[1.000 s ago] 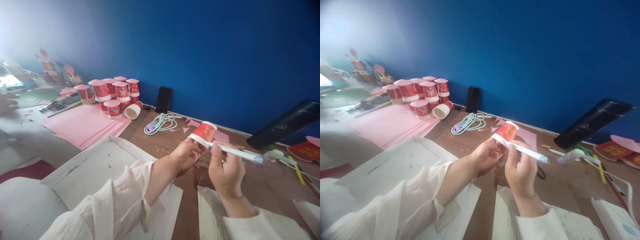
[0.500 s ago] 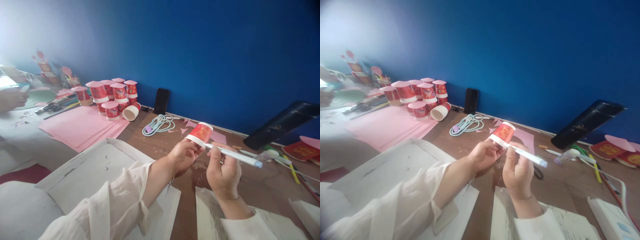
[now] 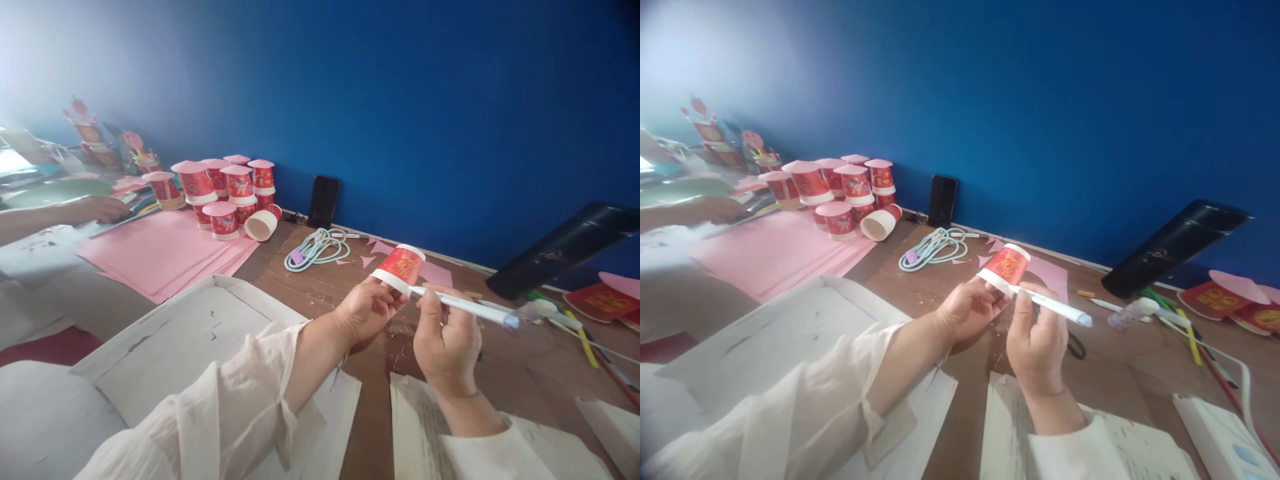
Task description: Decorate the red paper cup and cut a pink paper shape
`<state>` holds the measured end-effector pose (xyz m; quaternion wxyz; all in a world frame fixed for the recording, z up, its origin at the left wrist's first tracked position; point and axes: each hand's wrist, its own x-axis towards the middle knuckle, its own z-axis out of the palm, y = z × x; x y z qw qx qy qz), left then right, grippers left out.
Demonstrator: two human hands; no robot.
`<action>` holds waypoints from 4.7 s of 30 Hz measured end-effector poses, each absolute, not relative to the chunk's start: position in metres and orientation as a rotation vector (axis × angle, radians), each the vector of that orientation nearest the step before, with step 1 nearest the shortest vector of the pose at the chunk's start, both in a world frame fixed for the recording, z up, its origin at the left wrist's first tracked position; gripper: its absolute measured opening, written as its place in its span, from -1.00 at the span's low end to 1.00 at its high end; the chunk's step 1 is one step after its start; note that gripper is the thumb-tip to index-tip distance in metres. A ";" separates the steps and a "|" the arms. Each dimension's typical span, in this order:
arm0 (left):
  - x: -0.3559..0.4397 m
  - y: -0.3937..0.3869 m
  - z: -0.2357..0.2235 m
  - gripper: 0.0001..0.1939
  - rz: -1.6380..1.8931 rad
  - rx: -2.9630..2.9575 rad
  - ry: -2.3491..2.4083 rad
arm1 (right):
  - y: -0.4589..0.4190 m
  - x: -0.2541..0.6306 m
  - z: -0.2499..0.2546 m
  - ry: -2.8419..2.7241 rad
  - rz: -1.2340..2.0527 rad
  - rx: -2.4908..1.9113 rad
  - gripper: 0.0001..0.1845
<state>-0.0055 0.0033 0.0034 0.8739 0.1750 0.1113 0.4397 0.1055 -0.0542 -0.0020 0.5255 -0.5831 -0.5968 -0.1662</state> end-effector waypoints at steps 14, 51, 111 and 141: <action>-0.006 0.008 0.001 -0.56 0.899 0.304 0.215 | -0.043 0.116 -0.007 -0.939 0.158 -1.316 -0.65; 0.005 -0.012 -0.004 -0.56 0.819 0.651 0.299 | -0.039 0.129 0.002 -0.773 0.429 -1.447 -0.16; 0.007 0.001 -0.013 -0.57 1.023 0.569 0.429 | -0.051 0.122 0.004 -1.608 -0.527 -1.385 -0.77; 0.008 0.002 -0.015 -0.57 0.999 0.575 0.450 | -0.051 0.123 0.002 -1.568 -0.478 -1.423 -0.73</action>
